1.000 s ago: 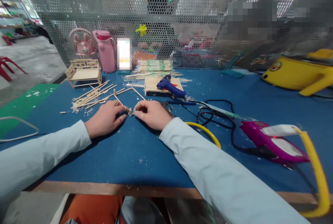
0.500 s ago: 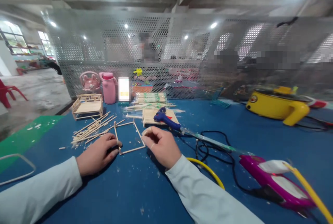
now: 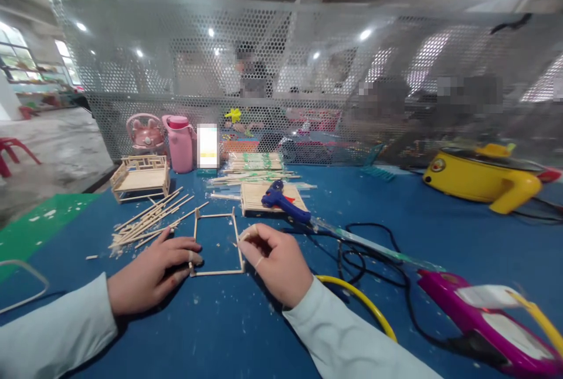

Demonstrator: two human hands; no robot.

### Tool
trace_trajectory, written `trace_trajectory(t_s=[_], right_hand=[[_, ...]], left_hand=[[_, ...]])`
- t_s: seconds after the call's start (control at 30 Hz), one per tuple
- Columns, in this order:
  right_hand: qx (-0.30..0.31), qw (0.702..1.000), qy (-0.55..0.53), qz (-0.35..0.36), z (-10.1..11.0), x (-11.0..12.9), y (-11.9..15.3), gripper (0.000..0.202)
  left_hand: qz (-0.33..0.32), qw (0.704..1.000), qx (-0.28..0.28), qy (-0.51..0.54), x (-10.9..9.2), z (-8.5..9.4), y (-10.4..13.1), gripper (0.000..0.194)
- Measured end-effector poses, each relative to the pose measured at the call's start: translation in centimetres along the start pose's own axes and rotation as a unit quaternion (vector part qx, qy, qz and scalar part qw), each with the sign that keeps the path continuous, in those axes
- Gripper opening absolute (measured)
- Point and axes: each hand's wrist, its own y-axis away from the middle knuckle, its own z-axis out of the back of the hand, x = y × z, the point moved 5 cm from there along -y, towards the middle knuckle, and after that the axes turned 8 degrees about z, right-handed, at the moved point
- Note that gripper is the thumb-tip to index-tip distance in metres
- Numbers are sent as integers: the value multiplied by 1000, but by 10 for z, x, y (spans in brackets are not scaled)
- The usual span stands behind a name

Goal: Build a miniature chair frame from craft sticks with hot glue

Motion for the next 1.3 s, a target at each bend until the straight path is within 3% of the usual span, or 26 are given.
trace_trajectory(t_s=[0.17, 0.33, 0.57, 0.63, 0.73, 0.83, 0.93, 1.07, 1.2, 1.3], right_hand=[[3, 1000, -1, -9, -2, -1, 1, 15], [-22, 1000, 3, 5, -2, 0, -1, 13], [-48, 993, 58, 91, 3, 30, 8, 11], [-5, 990, 54, 132, -4, 41, 12, 12], [108, 978, 43, 175, -23, 50, 18, 11], [221, 960, 32, 170, -41, 46, 25, 10], [264, 953, 21, 148, -49, 39, 29, 11], [244, 963, 27, 110, -53, 33, 28, 10], [147, 988, 42, 19, -55, 22, 20, 12], [102, 994, 51, 3, -60, 19, 16, 13]], left_hand=[[-11, 999, 16, 31, 0, 1, -3, 43], [-13, 999, 17, 35, 1, 1, -11, 44], [-17, 995, -84, 58, 5, 5, -10, 32], [-9, 994, -93, 56, 5, 6, -9, 28], [0, 995, -85, 48, 3, 5, -7, 27], [-3, 996, -70, 47, 0, 4, -5, 29], [-2, 997, -62, 55, -1, 5, -3, 34], [-9, 997, -56, 59, 0, 4, -3, 34], [4, 996, -60, 63, 0, 3, -4, 31], [8, 996, -66, 66, -3, 4, -4, 27]])
